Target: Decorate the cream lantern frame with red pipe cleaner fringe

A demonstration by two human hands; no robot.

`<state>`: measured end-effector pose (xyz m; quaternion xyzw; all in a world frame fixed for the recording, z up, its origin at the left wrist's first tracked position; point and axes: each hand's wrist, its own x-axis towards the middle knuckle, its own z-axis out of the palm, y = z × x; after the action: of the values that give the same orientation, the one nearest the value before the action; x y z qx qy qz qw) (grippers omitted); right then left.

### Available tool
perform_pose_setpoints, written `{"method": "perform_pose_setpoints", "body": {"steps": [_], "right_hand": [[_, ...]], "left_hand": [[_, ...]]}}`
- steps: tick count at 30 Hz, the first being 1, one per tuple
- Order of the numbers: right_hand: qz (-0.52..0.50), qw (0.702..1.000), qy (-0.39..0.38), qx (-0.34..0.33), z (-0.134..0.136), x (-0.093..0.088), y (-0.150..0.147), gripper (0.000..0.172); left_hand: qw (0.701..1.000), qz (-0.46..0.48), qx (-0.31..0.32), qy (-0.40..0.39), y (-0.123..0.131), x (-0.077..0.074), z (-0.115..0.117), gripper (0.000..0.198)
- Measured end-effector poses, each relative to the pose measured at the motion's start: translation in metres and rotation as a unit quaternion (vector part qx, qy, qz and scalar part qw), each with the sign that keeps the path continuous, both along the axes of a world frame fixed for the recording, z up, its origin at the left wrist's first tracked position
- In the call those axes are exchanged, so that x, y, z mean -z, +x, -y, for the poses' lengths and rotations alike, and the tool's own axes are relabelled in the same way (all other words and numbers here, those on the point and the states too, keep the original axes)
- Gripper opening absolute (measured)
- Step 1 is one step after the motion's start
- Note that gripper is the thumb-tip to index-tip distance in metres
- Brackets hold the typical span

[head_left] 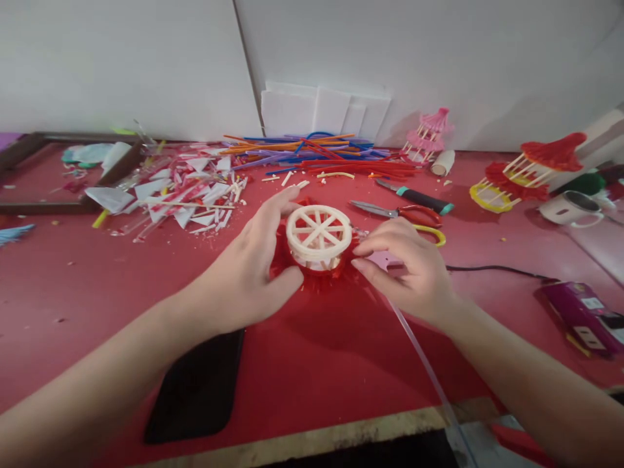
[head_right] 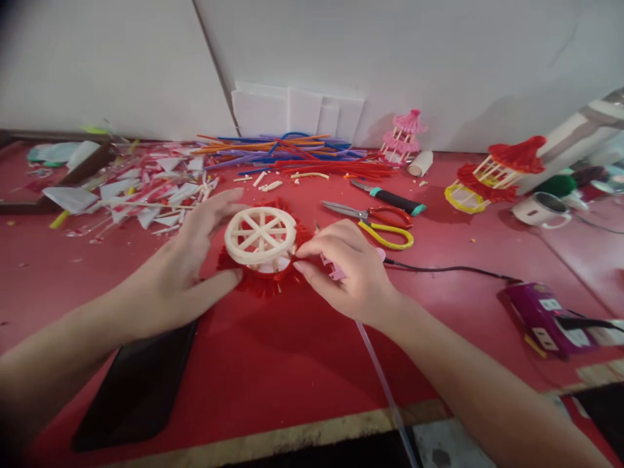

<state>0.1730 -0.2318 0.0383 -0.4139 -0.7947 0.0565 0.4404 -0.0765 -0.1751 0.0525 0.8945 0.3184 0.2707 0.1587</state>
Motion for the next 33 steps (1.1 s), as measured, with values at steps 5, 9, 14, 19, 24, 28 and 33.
{"method": "perform_pose_setpoints", "body": {"steps": [5, 9, 14, 19, 24, 28, 33], "right_hand": [[-0.028, 0.998, -0.050, 0.033, 0.001, 0.011, -0.008, 0.011], [-0.061, 0.995, -0.077, 0.028, 0.001, 0.017, -0.011, 0.011], [-0.079, 0.993, -0.086, 0.028, 0.004, 0.018, -0.015, 0.006], [-0.093, 0.991, -0.083, 0.057, 0.005, 0.016, -0.020, 0.005], [-0.088, 0.991, -0.075, 0.072, 0.004, 0.016, -0.022, 0.007], [-0.055, 0.995, -0.042, 0.078, 0.005, 0.017, -0.022, 0.005], [-0.042, 0.995, -0.032, 0.087, 0.008, 0.018, -0.022, 0.005]], "left_hand": [[0.987, 0.086, -0.085, 0.101, 0.013, 0.033, 0.027, 0.090], [0.980, 0.107, -0.112, 0.121, 0.021, 0.049, 0.035, 0.100], [0.978, 0.130, -0.120, 0.113, 0.023, 0.054, 0.034, 0.093], [0.974, 0.175, -0.119, 0.077, 0.026, 0.052, 0.033, 0.079], [0.975, 0.183, -0.113, 0.061, 0.028, 0.049, 0.033, 0.076], [0.975, 0.172, -0.102, 0.098, 0.027, 0.047, 0.032, 0.078], [0.975, 0.147, -0.118, 0.119, 0.025, 0.051, 0.032, 0.079]]}}
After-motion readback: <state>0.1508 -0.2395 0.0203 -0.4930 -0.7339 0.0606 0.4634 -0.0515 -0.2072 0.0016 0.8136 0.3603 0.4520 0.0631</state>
